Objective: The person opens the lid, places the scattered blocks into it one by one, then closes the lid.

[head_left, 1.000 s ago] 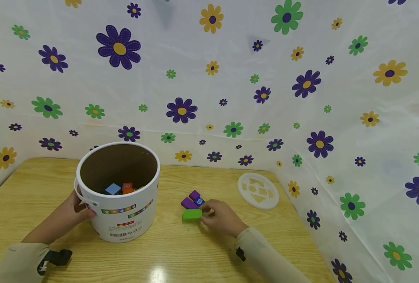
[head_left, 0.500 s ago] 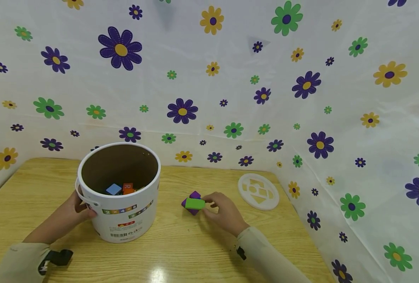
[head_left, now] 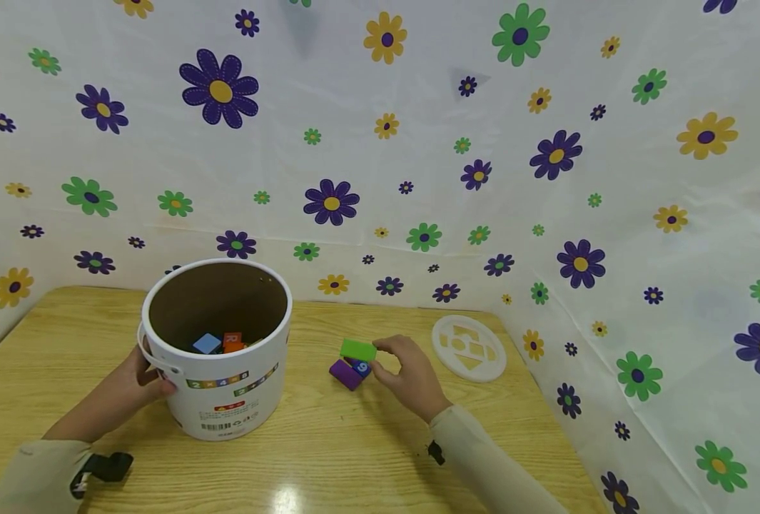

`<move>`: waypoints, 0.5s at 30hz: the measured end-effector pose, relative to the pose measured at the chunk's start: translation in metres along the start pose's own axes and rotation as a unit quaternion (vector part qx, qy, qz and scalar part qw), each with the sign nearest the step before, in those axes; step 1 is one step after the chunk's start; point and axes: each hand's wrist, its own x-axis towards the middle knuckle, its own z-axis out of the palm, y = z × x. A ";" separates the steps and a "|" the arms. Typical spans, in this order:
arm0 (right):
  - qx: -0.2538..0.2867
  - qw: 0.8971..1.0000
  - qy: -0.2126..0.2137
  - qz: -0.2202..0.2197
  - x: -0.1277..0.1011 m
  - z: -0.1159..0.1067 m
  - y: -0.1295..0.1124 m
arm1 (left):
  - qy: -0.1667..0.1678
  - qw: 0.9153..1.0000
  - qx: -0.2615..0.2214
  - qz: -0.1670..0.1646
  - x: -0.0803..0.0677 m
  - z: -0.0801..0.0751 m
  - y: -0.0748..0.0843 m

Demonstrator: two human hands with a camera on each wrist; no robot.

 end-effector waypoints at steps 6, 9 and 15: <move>-0.008 1.000 0.011 -0.011 0.005 -0.002 -0.002 | -0.001 1.000 -0.002 -0.002 0.001 -0.001 -0.002; -0.011 0.999 0.024 -0.029 0.008 -0.003 -0.005 | -0.002 1.000 -0.003 -0.003 0.001 -0.001 -0.003; -0.016 0.996 0.060 -0.061 0.014 -0.004 -0.008 | -0.003 1.000 -0.004 0.000 0.001 -0.001 -0.002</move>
